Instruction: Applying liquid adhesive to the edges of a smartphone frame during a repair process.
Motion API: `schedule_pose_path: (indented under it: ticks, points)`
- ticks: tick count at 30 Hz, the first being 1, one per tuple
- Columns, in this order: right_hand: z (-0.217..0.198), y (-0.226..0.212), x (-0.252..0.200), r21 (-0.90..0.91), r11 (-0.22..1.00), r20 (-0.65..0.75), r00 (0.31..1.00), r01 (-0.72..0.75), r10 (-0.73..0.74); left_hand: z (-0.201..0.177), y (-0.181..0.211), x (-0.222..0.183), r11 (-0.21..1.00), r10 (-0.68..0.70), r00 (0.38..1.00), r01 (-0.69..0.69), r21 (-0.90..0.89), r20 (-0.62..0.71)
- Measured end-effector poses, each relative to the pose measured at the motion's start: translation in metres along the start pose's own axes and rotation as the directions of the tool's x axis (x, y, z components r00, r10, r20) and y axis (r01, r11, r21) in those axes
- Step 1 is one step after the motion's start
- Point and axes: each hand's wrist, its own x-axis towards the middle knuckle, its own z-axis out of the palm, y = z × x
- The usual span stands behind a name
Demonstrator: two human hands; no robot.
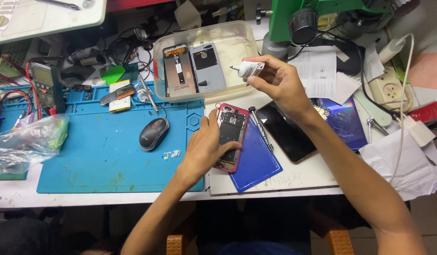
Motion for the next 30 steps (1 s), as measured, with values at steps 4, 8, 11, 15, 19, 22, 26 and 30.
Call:
schedule_pose_path:
  ticks: [4,8,11,15,19,22,26,30]
  points:
    - [-0.001,0.003,0.001,0.009,1.000,-0.029,1.000,-0.010,0.010,-0.003,-0.010,0.012,0.978,-0.021,0.999,0.030,-0.205,0.045]
    - [-0.005,0.004,0.003,0.081,0.996,-0.052,0.998,-0.040,0.044,0.004,-0.025,0.015,0.808,0.030,0.997,0.020,-0.589,0.075]
    - [-0.008,0.010,0.006,0.160,0.985,-0.069,0.994,-0.068,0.080,-0.005,-0.025,0.018,0.516,0.022,0.992,0.093,-0.852,0.122]
    - [-0.009,0.014,0.006,0.194,0.979,-0.085,0.993,-0.062,0.079,-0.024,-0.016,0.028,-0.005,-0.035,0.978,0.207,-0.978,0.207]
    - [-0.004,0.014,0.002,0.176,0.982,-0.080,0.994,-0.063,0.078,-0.009,-0.025,0.052,-0.060,-0.037,0.982,0.182,-0.981,0.184]
    - [0.003,0.010,-0.001,0.135,0.990,-0.047,0.998,-0.031,0.037,0.004,-0.030,0.063,-0.055,-0.081,0.968,0.232,-0.971,0.236]
    - [0.022,0.002,-0.010,-0.028,0.999,0.013,1.000,-0.016,0.016,0.012,-0.036,0.056,-0.185,0.109,0.971,0.231,-0.955,0.214]
    - [0.034,0.004,-0.018,-0.224,0.970,0.030,0.995,0.097,-0.093,0.036,-0.049,0.052,-0.291,0.181,0.973,0.190,-0.937,0.141]
